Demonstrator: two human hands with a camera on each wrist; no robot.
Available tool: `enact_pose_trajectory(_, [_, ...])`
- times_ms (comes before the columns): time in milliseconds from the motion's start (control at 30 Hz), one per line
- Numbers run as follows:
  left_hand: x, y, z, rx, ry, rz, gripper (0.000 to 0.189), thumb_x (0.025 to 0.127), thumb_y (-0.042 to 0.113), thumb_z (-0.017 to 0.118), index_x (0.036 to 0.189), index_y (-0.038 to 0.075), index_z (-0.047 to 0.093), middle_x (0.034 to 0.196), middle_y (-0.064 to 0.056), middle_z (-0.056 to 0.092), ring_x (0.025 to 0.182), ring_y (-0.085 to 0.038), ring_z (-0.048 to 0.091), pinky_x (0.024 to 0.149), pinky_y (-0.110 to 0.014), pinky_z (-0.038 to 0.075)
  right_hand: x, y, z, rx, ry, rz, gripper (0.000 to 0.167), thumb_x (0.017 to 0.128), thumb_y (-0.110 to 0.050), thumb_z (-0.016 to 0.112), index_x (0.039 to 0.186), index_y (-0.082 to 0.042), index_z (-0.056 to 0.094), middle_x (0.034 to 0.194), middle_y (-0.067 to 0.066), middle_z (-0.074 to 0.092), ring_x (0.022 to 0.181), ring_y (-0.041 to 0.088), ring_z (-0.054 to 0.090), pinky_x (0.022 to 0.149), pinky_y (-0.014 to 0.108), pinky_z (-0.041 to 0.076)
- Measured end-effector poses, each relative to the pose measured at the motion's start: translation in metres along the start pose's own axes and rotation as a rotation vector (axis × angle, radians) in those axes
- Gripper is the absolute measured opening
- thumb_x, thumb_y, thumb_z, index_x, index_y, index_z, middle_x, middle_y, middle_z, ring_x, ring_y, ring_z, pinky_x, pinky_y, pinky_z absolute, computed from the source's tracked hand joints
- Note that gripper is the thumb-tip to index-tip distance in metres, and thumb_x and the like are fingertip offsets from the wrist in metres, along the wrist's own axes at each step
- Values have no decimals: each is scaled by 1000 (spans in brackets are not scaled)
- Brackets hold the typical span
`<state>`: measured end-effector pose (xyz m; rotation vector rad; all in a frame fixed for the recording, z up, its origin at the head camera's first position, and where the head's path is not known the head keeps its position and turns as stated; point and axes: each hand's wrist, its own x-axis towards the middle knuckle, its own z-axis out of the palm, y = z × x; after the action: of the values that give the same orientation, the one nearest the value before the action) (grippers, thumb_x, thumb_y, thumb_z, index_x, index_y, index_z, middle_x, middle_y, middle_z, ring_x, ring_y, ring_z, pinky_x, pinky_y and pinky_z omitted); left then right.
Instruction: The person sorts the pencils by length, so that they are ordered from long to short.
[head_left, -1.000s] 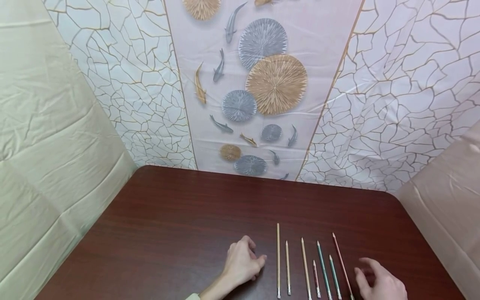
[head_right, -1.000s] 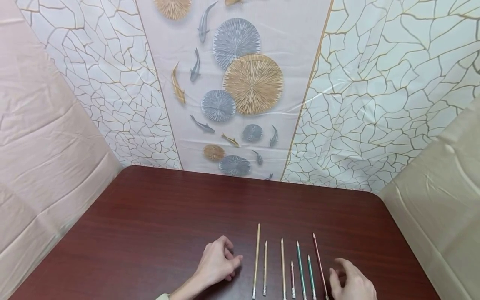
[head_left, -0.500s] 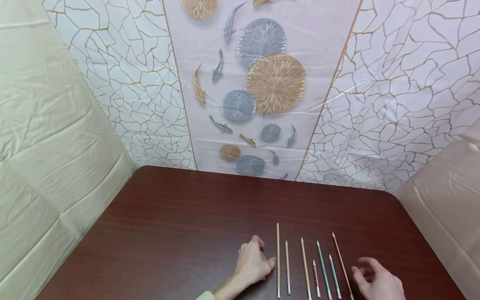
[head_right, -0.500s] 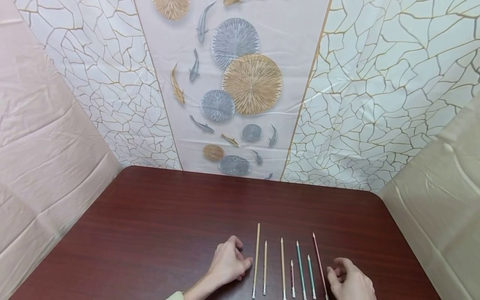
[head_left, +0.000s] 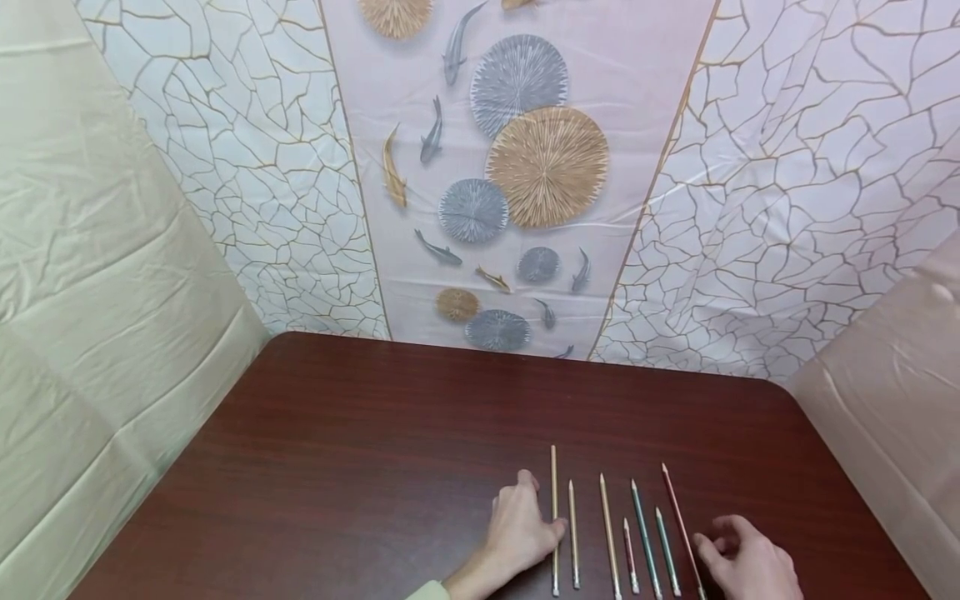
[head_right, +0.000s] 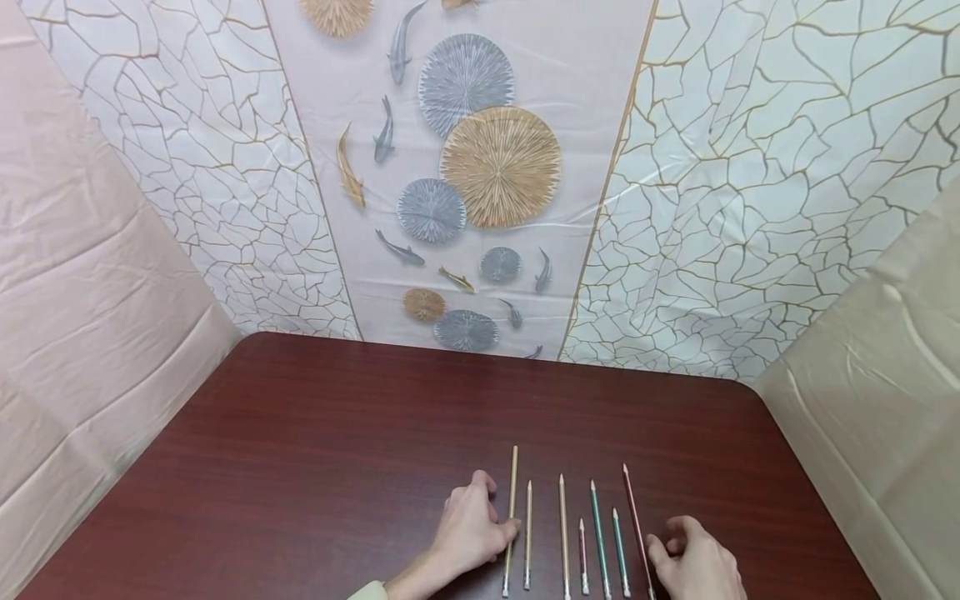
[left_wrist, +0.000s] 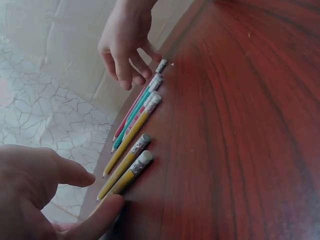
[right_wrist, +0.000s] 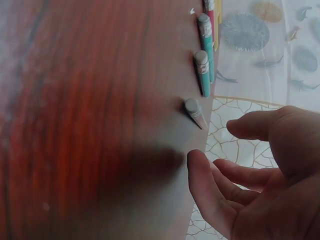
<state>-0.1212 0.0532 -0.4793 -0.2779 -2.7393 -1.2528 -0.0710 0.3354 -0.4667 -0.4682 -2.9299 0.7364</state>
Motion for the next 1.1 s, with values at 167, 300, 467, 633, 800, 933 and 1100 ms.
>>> enact_pose_trajectory(167, [2,6,6,58,6,20,50,64,18,90,94,3,52,71,-21,63,64,-39,64,54,-43,52,3,1,1,-9,-29,-32,39,84,-28,75,107,1,63,82,4,68,78,34,65,68,53,48])
enact_pose_trajectory(300, [2,8,10,102,22,34,52,64,19,91,92,3,50,68,-20,62,62,-38,65,52,-42,52,6,0,2,-19,-52,-47,41,83,-28,75,108,2,62,82,5,67,77,33,64,65,53,48])
enact_pose_trajectory(467, [0,9,15,134,49,55,52,63,19,91,90,3,49,67,-18,62,61,-37,66,52,-40,52,8,0,3,-40,-86,-67,42,83,-28,76,108,3,62,80,2,62,72,27,61,62,49,47])
enact_pose_trajectory(633, [0,9,18,157,53,59,50,64,19,91,89,4,50,67,-16,61,61,-36,66,51,-40,52,8,-1,3,-53,-93,-80,42,82,-28,76,107,2,62,80,2,61,73,26,60,62,49,47])
enact_pose_trajectory(800, [1,8,18,171,45,56,50,65,19,92,90,3,51,71,-14,63,62,-35,66,50,-40,51,9,-1,4,-59,-100,-83,41,83,-28,76,109,1,62,83,3,59,74,27,59,62,50,46])
enact_pose_trajectory(933, [2,7,18,164,32,65,48,65,17,92,87,5,51,70,-11,62,62,-33,66,48,-38,50,11,0,5,-60,-104,-94,40,83,-26,76,109,1,63,82,4,59,75,28,60,63,51,46])
enact_pose_trajectory(1100, [2,6,18,161,24,56,42,66,15,90,82,6,52,65,-12,61,60,-33,66,47,-38,49,13,-2,6,-57,-113,-98,38,83,-24,76,109,1,64,82,2,61,76,29,61,64,53,47])
